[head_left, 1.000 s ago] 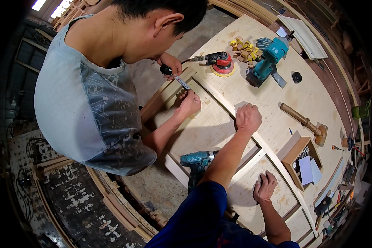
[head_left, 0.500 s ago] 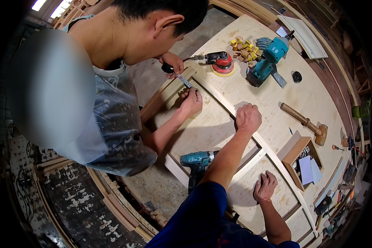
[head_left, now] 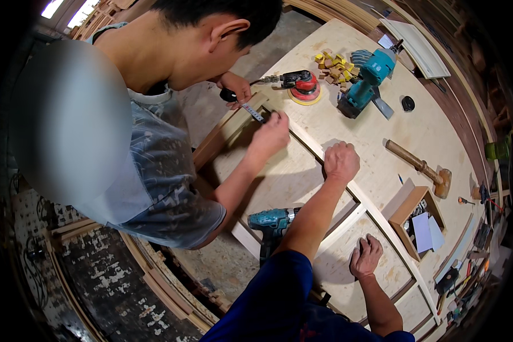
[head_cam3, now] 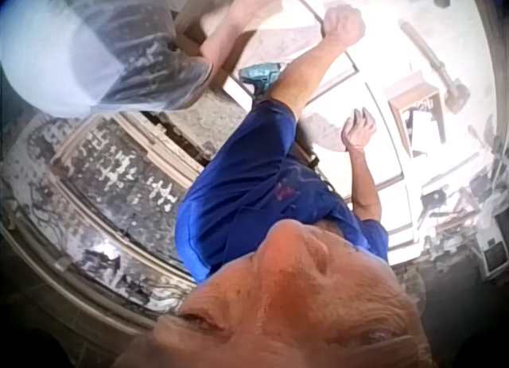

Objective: The person positions wooden panels into a frame, uses a measuring tape, and secures them using a pneumatic nail gun and a drill.

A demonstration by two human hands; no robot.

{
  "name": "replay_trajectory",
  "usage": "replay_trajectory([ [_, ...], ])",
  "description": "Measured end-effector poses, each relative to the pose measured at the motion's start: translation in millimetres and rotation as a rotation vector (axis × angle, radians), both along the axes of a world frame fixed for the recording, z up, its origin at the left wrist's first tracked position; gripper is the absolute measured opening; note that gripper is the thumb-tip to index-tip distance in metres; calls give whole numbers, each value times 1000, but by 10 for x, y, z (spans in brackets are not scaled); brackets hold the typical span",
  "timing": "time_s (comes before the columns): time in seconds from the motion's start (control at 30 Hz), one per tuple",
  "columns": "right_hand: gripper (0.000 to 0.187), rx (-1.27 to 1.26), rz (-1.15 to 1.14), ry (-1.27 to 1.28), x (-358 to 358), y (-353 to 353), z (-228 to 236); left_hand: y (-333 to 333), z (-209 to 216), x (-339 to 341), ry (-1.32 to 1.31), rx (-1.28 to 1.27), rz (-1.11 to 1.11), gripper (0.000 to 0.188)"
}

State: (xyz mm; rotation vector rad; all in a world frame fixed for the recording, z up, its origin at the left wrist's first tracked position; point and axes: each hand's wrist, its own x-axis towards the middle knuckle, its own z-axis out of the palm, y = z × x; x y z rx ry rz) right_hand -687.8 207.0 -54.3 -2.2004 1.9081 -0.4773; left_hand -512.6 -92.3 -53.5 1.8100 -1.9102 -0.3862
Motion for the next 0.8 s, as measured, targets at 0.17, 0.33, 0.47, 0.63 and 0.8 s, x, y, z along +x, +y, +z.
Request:
replay_trajectory([
  [0.17,41,-67,-2,-34,-31,-61,17,-37,-48,-45,-68,4,-53,18],
  [0.33,40,-39,-12,-37,-115,-99,67,-43,-7,-44,-110,-29,-30,19],
  [0.47,39,-43,-44,-42,-154,-38,33,-14,6,-111,-65,-67,-39,20],
  [0.63,39,-65,-45,-45,-78,-25,59,67,67,78,187,-153,-144,12],
  [0.8,35,-68,-62,-39,-37,-6,56,737,320,88,338,-159,-220,22],
])
